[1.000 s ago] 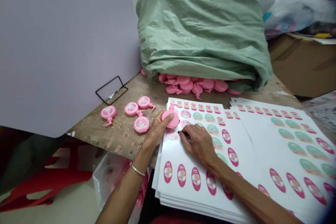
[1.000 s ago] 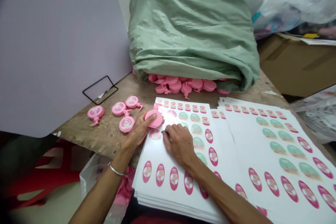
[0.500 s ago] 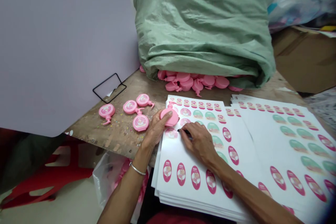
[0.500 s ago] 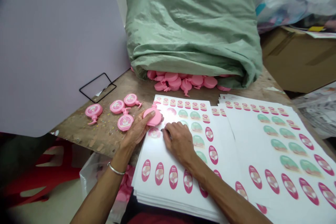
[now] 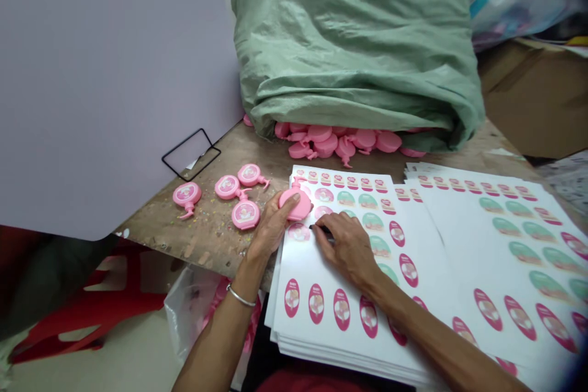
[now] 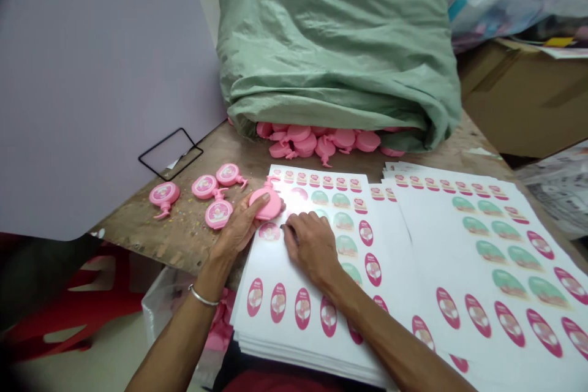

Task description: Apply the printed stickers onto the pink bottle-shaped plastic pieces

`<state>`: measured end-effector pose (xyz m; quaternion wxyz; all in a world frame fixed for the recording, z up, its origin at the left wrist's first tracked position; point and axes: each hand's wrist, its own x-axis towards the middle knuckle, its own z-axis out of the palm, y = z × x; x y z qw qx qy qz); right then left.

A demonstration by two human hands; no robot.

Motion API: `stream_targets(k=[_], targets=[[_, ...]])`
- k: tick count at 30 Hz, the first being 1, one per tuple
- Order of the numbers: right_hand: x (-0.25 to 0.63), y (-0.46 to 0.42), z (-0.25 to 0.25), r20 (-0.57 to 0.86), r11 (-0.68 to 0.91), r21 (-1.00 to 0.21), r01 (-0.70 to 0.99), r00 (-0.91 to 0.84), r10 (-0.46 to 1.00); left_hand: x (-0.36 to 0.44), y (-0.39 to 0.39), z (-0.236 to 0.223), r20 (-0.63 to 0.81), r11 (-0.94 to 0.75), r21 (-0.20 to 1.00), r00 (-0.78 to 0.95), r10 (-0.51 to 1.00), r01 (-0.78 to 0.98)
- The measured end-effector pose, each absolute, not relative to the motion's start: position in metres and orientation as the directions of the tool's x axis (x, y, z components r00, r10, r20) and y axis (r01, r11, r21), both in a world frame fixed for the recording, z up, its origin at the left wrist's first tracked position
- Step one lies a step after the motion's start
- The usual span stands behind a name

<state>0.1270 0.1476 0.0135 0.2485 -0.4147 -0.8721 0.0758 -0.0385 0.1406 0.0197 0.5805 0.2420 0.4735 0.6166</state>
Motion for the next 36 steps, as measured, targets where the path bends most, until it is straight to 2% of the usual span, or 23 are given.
stream_targets(k=[6, 9, 12, 13, 15, 18, 20, 24, 29, 36], targets=[[0.124, 0.15, 0.015, 0.366, 0.616, -0.414, 0.67, -0.497, 0.787, -0.037, 0.14, 0.023, -0.255, 0.121, 0.861, -0.214, 0.943, -0.495], [0.123, 0.148, 0.017, 0.456, 0.667, -0.375, 0.644, -0.498, 0.738, -0.037, 0.14, 0.027, -0.255, 0.118, 0.855, -0.21, 0.944, -0.506], [0.124, 0.142, 0.024, 0.565, 0.749, -0.368, 0.55, -0.507, 0.65, -0.038, 0.14, 0.029, -0.279, 0.141, 0.824, -0.177, 0.944, -0.548], [0.125, 0.14, 0.027, 0.581, 0.759, -0.402, 0.512, -0.499, 0.644, -0.038, 0.141, 0.029, -0.286, 0.148, 0.811, -0.163, 0.944, -0.565], [0.127, 0.139, 0.036, 0.554, 0.711, -0.552, 0.436, -0.446, 0.703, -0.04, 0.141, 0.03, -0.29, 0.156, 0.79, -0.137, 0.947, -0.593], [0.134, 0.144, 0.053, 0.381, 0.49, -0.804, 0.336, -0.342, 0.859, -0.041, 0.139, 0.034, -0.289, 0.157, 0.786, -0.131, 0.948, -0.598], [0.138, 0.152, 0.064, 0.288, 0.386, -0.871, 0.304, -0.321, 0.902, -0.041, 0.135, 0.04, -0.281, 0.143, 0.794, -0.148, 0.948, -0.591], [0.142, 0.166, 0.081, 0.284, 0.395, -0.869, 0.299, -0.353, 0.891, -0.035, 0.123, 0.055, -0.297, 0.119, 0.77, -0.188, 0.936, -0.627], [0.14, 0.165, 0.084, 0.333, 0.459, -0.832, 0.312, -0.38, 0.863, -0.022, 0.111, 0.067, -0.363, 0.21, 0.742, -0.119, 0.924, -0.637], [0.14, 0.159, 0.081, 0.303, 0.442, -0.838, 0.32, -0.403, 0.864, -0.015, 0.103, 0.067, -0.348, 0.203, 0.74, -0.107, 0.932, -0.641]])
